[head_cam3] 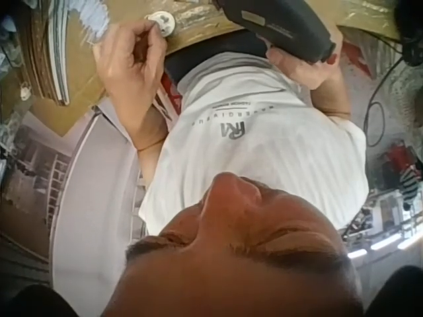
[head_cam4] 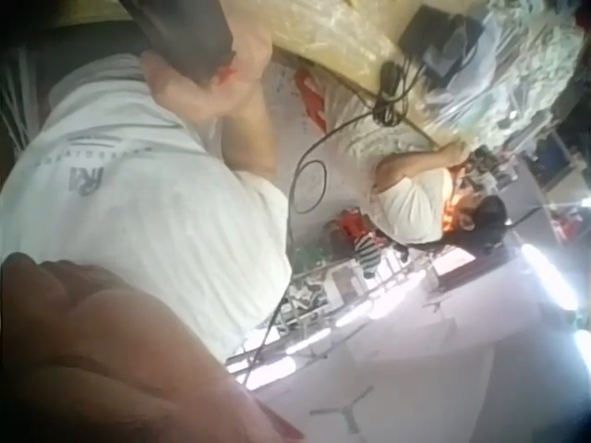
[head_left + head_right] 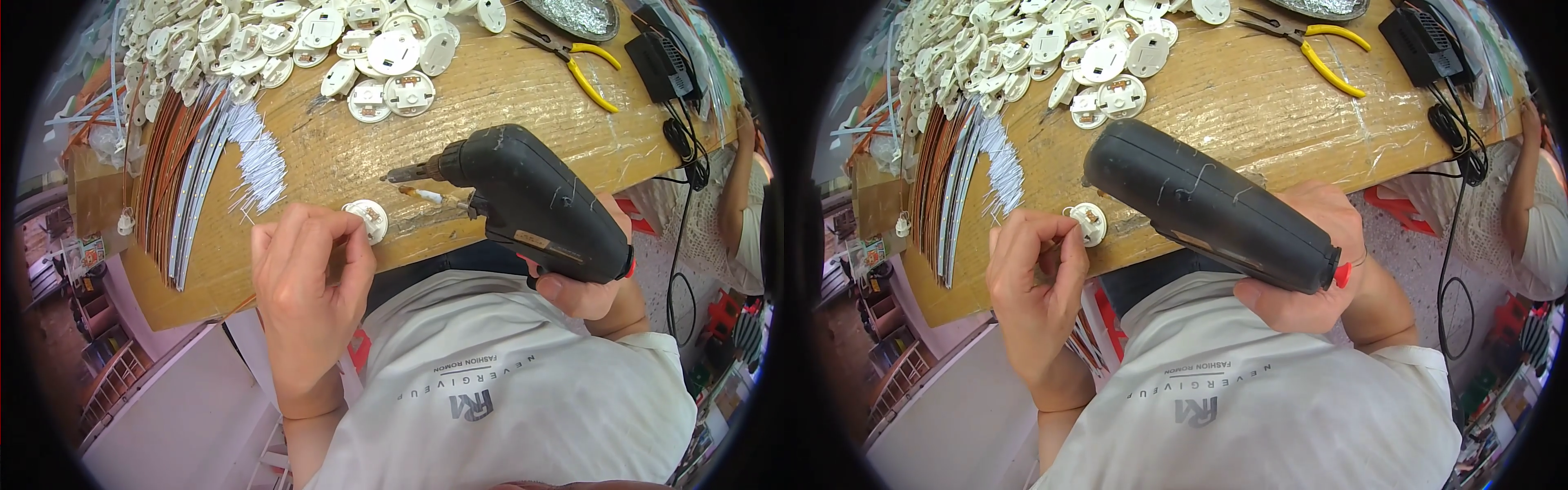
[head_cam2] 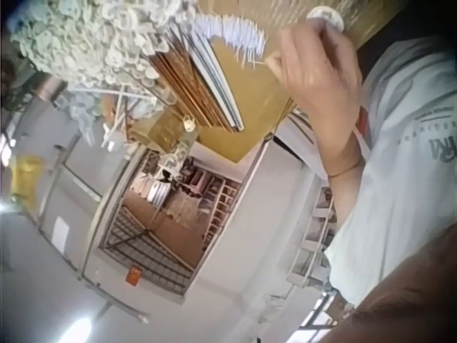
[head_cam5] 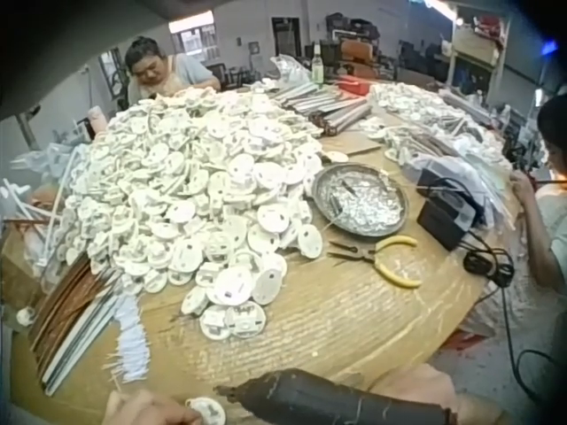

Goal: Using a hot glue gun to apply adhesive to small plastic components and attaching them to strips.

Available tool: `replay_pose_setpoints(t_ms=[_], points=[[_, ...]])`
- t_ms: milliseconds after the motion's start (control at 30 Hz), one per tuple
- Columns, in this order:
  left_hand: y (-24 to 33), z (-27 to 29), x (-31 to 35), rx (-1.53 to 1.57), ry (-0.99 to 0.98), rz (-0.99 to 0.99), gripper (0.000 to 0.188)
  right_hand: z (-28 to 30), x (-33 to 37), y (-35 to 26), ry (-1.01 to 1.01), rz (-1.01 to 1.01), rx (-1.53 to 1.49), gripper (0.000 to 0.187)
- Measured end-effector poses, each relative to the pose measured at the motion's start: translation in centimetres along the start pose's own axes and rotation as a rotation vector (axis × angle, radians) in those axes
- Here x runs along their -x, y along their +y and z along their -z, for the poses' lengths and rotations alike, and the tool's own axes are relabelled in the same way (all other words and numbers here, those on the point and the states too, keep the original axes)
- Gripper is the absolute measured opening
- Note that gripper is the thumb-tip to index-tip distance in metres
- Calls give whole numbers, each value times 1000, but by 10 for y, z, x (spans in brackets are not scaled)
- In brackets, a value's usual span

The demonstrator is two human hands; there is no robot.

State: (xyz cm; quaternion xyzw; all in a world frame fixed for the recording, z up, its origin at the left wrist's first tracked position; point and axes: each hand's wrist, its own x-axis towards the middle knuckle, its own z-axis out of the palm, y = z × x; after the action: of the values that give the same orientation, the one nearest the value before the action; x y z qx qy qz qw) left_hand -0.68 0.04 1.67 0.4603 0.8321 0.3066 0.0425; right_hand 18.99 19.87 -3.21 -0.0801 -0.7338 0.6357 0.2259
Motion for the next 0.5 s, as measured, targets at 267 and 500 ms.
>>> replay_pose_setpoints(t_ms=[267,500], points=[[0,5,-6,-30,-22,-25,11,-2,2,1,21,-13,19,53],[-5,12,-17,-53,-123,-66,13,-1,1,1,19,8,69,57]])
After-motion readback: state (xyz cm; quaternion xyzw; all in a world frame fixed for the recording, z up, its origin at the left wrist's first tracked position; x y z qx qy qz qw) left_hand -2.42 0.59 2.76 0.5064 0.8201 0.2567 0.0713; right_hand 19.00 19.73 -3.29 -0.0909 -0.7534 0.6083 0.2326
